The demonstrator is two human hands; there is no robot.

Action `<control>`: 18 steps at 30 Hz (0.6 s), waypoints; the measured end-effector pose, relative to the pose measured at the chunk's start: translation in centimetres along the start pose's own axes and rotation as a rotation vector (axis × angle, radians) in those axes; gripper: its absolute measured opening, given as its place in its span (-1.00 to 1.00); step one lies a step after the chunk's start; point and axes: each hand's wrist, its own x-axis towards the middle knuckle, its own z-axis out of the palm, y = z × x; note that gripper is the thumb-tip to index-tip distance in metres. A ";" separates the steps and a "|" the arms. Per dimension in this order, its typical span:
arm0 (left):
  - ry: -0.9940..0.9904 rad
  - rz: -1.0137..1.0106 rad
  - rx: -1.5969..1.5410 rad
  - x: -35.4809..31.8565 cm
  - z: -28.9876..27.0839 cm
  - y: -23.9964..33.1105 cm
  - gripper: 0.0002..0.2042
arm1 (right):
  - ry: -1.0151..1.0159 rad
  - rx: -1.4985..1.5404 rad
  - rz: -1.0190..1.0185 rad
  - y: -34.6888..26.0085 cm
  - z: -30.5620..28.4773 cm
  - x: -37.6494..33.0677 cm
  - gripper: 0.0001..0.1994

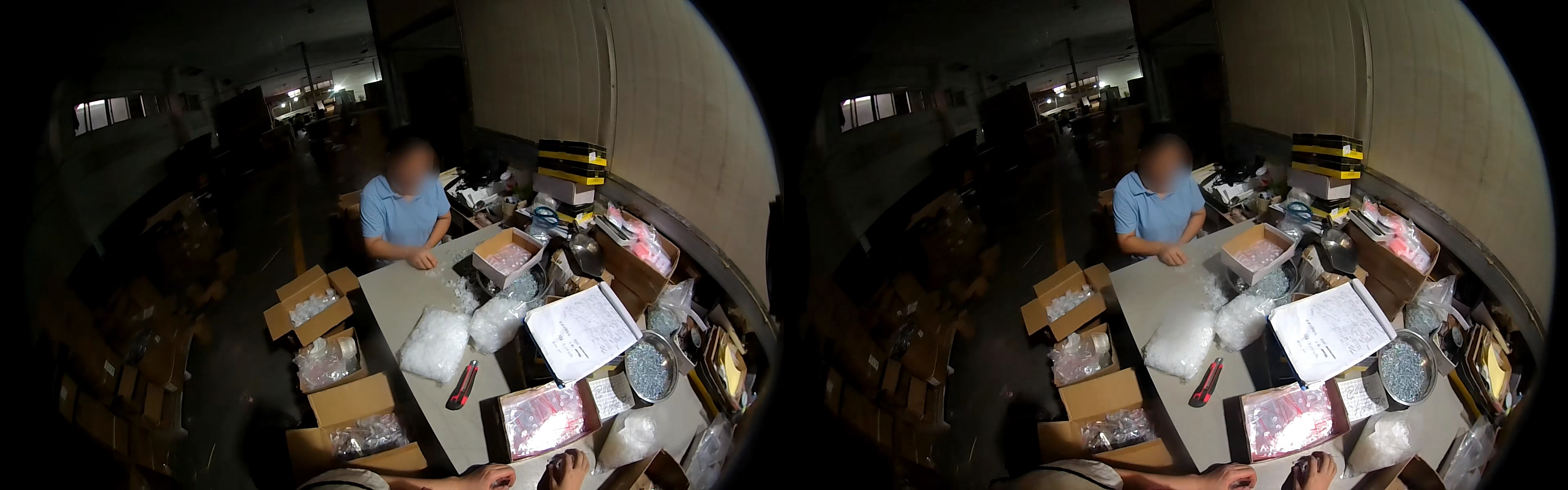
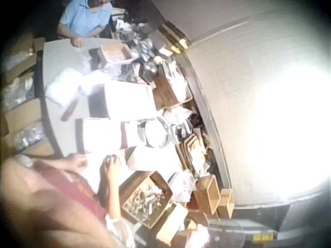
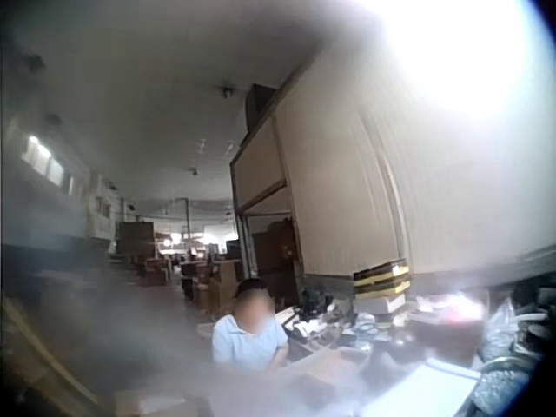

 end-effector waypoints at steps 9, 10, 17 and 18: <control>0.021 0.162 -0.078 0.5 0.5 -1.0 -0.91 | 0.173 -0.008 0.136 -1.2 -0.7 0.9 -0.49; -0.002 0.073 -0.107 0.4 -0.1 -0.1 -0.92 | 0.185 -0.020 0.115 -0.9 -0.2 2.0 -0.44; 0.001 0.093 -0.005 1.4 -0.7 0.8 -0.90 | 0.239 -0.022 0.049 0.0 2.5 1.2 -0.61; -0.016 0.082 -0.014 1.4 -0.5 0.7 -0.90 | 0.224 -0.003 0.016 -0.4 2.0 0.4 -0.69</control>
